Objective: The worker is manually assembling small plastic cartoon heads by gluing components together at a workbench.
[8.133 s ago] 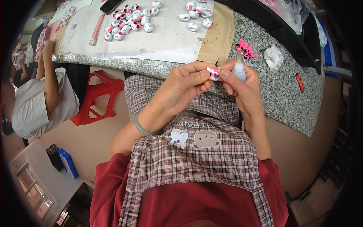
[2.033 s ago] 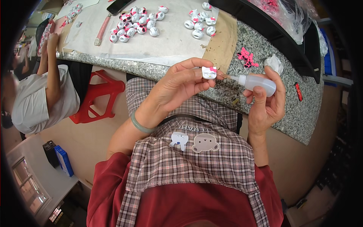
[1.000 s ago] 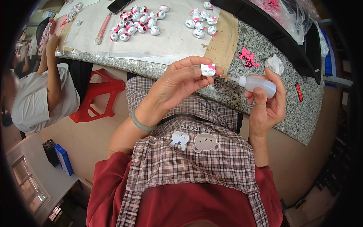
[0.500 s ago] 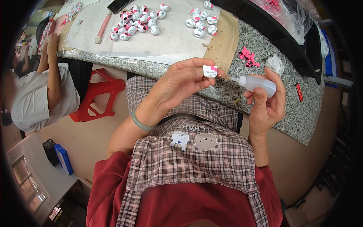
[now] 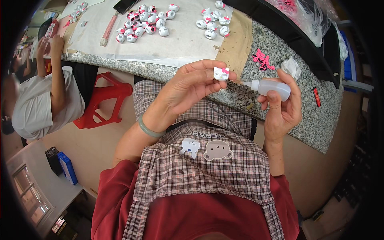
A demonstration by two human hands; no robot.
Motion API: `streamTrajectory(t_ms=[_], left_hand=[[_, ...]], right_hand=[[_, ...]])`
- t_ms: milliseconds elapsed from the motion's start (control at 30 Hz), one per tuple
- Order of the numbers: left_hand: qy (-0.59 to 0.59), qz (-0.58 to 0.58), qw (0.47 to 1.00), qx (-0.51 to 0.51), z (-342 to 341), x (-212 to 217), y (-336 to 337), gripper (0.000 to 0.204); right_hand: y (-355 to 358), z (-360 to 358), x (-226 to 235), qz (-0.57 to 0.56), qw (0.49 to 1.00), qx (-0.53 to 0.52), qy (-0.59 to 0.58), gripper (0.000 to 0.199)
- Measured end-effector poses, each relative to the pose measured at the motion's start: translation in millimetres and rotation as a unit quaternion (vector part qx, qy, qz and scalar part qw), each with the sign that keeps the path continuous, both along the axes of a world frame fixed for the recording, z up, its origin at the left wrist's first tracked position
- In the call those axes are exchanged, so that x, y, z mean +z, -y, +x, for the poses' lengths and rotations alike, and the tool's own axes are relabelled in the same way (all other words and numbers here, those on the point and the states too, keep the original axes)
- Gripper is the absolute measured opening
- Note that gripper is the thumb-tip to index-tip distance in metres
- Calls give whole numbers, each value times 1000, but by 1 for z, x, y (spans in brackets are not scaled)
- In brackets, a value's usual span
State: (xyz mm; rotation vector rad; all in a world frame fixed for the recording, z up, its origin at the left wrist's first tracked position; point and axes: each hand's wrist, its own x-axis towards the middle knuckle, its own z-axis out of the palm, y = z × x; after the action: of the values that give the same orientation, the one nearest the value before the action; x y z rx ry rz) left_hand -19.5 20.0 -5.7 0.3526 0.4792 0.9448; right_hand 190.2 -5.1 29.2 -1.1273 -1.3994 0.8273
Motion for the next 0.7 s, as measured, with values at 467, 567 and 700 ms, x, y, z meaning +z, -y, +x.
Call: streamTrajectory(t_ms=[467, 567, 700], left_hand=[[26, -4, 1000, -7, 2, -1, -4, 25], [0, -2, 1000, -3, 1, 1, -1, 28], [5, -10, 1000, -4, -2, 0, -1, 28]], right_hand=[[-4, 6, 1, -29, 997, -16, -72, 34], [-17, 14, -3, -13, 990, -4, -143, 32], [-28, 30, -13, -46, 978, -23, -203, 31]])
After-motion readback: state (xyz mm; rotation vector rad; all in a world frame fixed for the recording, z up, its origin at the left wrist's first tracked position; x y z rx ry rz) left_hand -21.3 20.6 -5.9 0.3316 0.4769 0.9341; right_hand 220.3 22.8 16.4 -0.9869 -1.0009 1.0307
